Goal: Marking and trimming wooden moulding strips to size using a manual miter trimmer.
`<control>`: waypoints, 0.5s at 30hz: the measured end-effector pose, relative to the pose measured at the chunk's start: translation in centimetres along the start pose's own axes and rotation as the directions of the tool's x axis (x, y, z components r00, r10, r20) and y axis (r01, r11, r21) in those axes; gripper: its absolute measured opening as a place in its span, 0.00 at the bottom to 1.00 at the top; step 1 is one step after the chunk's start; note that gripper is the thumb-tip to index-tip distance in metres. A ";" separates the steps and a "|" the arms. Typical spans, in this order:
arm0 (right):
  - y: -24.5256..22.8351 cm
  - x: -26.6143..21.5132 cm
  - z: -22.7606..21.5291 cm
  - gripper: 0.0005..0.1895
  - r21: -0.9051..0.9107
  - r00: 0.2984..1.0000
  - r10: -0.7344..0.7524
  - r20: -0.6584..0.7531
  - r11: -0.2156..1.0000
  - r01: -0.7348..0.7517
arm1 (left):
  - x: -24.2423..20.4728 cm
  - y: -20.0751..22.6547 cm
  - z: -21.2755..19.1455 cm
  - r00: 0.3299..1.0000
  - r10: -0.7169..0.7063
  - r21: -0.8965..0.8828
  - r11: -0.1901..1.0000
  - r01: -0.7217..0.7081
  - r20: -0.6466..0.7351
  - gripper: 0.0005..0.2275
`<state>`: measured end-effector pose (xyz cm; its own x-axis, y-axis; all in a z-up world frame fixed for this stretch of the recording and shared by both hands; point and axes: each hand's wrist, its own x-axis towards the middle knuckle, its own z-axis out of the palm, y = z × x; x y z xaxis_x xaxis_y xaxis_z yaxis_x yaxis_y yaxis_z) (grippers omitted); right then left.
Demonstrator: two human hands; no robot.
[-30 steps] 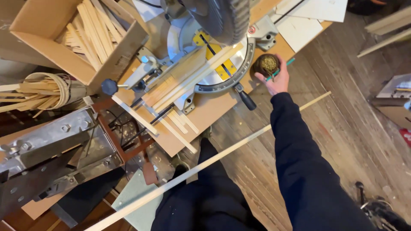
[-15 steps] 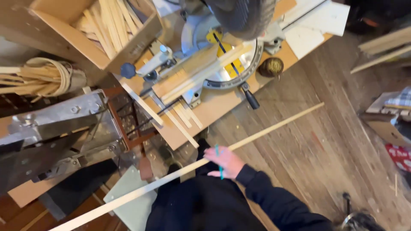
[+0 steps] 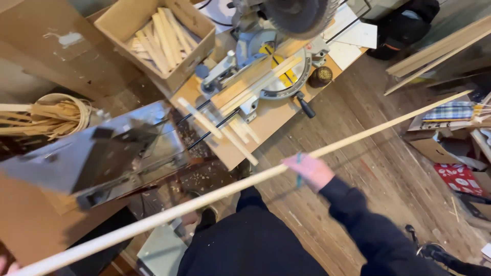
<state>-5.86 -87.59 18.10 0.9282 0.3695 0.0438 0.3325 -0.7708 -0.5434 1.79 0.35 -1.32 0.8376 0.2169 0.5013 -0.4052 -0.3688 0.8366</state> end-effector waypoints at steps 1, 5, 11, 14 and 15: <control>0.2 0.1 -1.4 0.20 0.007 0.997 0.081 -0.001 0.997 -0.081 | 0.5 0.0 0.5 1.000 0.006 0.000 1.000 -0.006 -0.006 0.37; 0.1 3.1 -6.5 0.27 -0.218 0.971 0.226 0.079 0.954 -0.205 | 5.7 12.9 0.9 0.999 0.022 0.141 0.990 -0.015 -0.044 0.38; 6.4 4.9 -9.0 0.31 -0.526 0.966 0.229 0.116 0.839 -0.136 | 16.4 30.5 13.1 0.905 0.038 0.609 0.728 -0.316 0.424 0.11; 14.2 4.3 -7.0 0.21 -0.335 0.970 0.232 0.070 0.921 -0.196 | 14.3 26.0 13.7 0.836 0.075 0.532 0.740 -0.412 0.544 0.14; 17.1 3.4 -6.7 0.21 -0.339 0.969 0.230 0.086 0.922 -0.188 | 14.2 24.6 14.3 0.841 0.061 0.537 0.744 -0.397 0.538 0.14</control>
<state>4.07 -102.98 14.57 0.9619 0.2256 -0.1543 0.1882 -0.9561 -0.2245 8.97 -18.54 23.28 0.8767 -0.3266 0.3532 -0.4379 -0.8458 0.3048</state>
